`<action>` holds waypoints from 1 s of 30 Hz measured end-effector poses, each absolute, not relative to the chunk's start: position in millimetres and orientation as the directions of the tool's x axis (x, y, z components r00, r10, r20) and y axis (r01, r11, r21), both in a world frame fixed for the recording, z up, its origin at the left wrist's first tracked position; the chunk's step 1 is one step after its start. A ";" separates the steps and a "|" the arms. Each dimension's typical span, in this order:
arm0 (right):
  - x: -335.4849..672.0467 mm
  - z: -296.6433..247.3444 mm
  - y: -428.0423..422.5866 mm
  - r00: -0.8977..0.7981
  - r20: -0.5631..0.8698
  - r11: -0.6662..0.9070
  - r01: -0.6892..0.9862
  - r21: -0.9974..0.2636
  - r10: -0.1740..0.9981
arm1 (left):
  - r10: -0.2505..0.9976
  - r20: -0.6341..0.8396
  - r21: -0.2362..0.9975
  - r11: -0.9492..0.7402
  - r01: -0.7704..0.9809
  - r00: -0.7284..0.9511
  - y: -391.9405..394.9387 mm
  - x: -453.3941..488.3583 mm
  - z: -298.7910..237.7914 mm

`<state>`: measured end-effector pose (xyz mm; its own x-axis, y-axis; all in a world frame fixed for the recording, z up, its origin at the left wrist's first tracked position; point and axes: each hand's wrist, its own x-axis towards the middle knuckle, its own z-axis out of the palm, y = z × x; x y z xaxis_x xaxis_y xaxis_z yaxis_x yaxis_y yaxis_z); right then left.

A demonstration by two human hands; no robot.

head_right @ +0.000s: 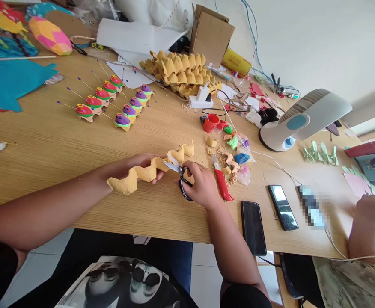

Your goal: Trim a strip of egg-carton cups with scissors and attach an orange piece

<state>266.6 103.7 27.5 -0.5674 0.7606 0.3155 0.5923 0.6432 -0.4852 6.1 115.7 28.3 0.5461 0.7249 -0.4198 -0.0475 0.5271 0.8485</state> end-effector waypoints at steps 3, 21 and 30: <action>264.2 25.1 104.8 -0.613 0.288 0.663 0.564 -0.492 0.736 | 0.760 -0.375 0.870 0.486 -0.081 0.531 114.0 5.3 28.4; 250.2 17.1 97.2 -0.726 0.372 0.812 0.554 -0.182 0.578 | 0.795 -0.441 0.871 0.491 -0.015 0.416 107.2 18.4 41.4; 247.9 14.7 95.8 -0.744 0.367 0.813 0.578 -0.064 0.558 | 0.770 -0.434 0.865 0.501 -0.022 0.469 107.7 17.6 39.6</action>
